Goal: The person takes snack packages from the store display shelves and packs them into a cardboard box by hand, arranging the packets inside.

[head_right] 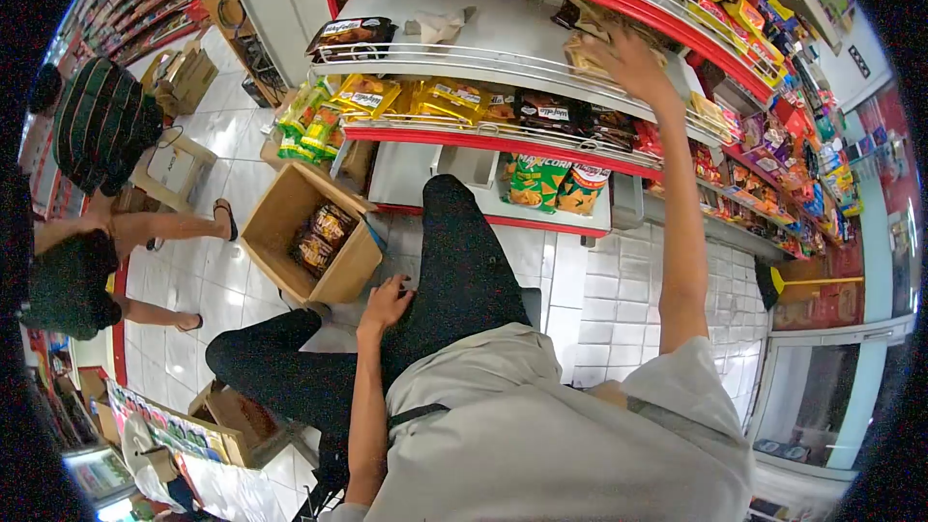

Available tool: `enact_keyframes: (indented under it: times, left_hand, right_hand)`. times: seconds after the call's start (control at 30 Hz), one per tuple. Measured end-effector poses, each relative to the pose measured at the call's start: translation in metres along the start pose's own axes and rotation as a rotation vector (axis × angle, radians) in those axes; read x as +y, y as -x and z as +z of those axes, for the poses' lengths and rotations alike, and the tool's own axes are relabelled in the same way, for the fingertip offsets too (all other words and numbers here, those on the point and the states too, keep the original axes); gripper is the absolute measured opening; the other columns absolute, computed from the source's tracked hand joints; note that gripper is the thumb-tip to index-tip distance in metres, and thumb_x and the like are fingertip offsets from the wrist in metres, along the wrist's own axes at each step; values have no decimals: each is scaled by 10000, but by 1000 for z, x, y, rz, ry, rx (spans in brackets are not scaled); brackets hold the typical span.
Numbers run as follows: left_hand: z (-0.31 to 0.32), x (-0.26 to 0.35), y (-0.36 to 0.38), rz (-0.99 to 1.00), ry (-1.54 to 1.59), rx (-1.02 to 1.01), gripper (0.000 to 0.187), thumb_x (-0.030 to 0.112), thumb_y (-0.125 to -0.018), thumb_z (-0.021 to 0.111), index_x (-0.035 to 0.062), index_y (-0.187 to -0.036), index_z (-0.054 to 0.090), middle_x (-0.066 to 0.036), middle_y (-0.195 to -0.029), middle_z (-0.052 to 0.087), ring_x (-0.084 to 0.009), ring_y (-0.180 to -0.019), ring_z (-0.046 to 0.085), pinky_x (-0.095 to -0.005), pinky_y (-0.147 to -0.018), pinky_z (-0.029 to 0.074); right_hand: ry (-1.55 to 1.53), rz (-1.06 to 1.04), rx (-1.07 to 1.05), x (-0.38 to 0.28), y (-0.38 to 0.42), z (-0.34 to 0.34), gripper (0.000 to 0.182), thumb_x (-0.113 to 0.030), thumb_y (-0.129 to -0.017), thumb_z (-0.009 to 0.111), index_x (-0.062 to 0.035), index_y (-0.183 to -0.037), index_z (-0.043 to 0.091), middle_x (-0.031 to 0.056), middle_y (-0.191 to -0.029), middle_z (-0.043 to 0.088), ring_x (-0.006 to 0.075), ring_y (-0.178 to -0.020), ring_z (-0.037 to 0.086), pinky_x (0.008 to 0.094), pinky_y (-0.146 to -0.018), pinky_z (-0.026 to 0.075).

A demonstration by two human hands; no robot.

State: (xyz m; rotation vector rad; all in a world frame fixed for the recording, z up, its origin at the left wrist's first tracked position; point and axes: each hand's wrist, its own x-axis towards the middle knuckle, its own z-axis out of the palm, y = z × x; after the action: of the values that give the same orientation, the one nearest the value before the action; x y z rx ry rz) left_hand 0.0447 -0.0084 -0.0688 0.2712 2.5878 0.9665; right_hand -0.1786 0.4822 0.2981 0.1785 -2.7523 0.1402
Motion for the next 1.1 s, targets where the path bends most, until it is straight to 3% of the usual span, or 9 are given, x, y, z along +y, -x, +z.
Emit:
enact_keyframes:
  times: [0.2, 0.47, 0.5, 0.63, 0.7, 0.83, 0.9, 1.0, 1.1]
  left_hand:
    - [1, -1, -1, 0, -23, -7, 438, 402, -1000, 611, 79, -1295, 610, -192, -1232, 680, -382, -1161, 637, -495, -1001, 431]
    - [12, -9, -9, 25, -69, 44, 431, 397, -996, 603, 82, -1289, 616, -180, -1217, 685, -369, -1167, 635, -495, -992, 434]
    - [18, -14, -5, 42, -91, 78, 420, 392, -994, 599, 82, -1277, 625, -175, -1202, 691, -362, -1168, 635, -494, -991, 431]
    - [21, -2, 0, 89, -70, 146, 364, 351, -1011, 578, 87, -1253, 643, -198, -1116, 703, -397, -1099, 642, -518, -995, 434]
    - [4, 10, 12, 2, -61, 161, 343, 341, -1009, 578, 73, -1212, 643, -197, -1078, 709, -393, -1064, 656, -512, -981, 441]
    - [8, 11, -5, -152, -70, 225, 314, 327, -996, 581, 44, -1122, 635, -193, -996, 717, -377, -991, 681, -495, -954, 451]
    - [5, 6, -16, -217, -69, 251, 310, 325, -992, 583, 37, -1097, 631, -192, -974, 717, -371, -972, 687, -490, -947, 453]
    - [-6, 7, -18, -221, -88, 264, 316, 320, -957, 606, 27, -1075, 625, -186, -957, 709, -347, -948, 687, -473, -934, 459]
    - [4, -1, -25, -203, -89, 315, 335, 323, -918, 635, 32, -1084, 623, -161, -935, 697, -333, -919, 675, -457, -926, 463]
  right_hand:
    - [-278, 100, -267, 49, 3, 14, 694, -552, -1027, 578, -18, -1467, 519, 236, -1359, 614, 360, -1254, 601, 393, -1053, 462]
    - [-230, -70, 260, 55, 7, 26, 470, -300, -1004, 689, 21, -1336, 606, 230, -1268, 660, 333, -1198, 620, 406, -1041, 455]
    - [-271, -13, 232, 37, 15, 19, 449, -284, -1008, 679, 13, -1338, 608, 228, -1282, 648, 348, -1200, 613, 419, -1046, 450]
    - [49, -230, 352, -94, 44, 12, 403, -233, -1010, 659, 1, -1335, 609, 153, -1254, 648, 272, -1134, 610, 395, -998, 459]
    - [-376, -178, 208, -160, 68, 48, 397, -197, -1003, 655, -4, -1346, 599, 122, -1241, 640, 237, -1124, 600, 387, -986, 465]
    - [-878, -230, -394, -308, 74, 109, 436, -177, -993, 669, -6, -1382, 571, 127, -1271, 633, 232, -1146, 611, 386, -1019, 473]
    - [-923, -383, -553, -362, 59, 157, 489, -220, -985, 694, -3, -1402, 557, 139, -1285, 628, 243, -1139, 623, 365, -1016, 480]
    - [-957, -513, -526, -440, 34, 237, 539, -278, -980, 707, -11, -1419, 545, 158, -1279, 627, 249, -1109, 638, 362, -986, 496]
    - [-740, -705, -848, -501, 6, 329, 502, -352, -984, 675, 20, -1310, 591, 222, -1270, 647, 359, -1128, 653, 420, -960, 513]
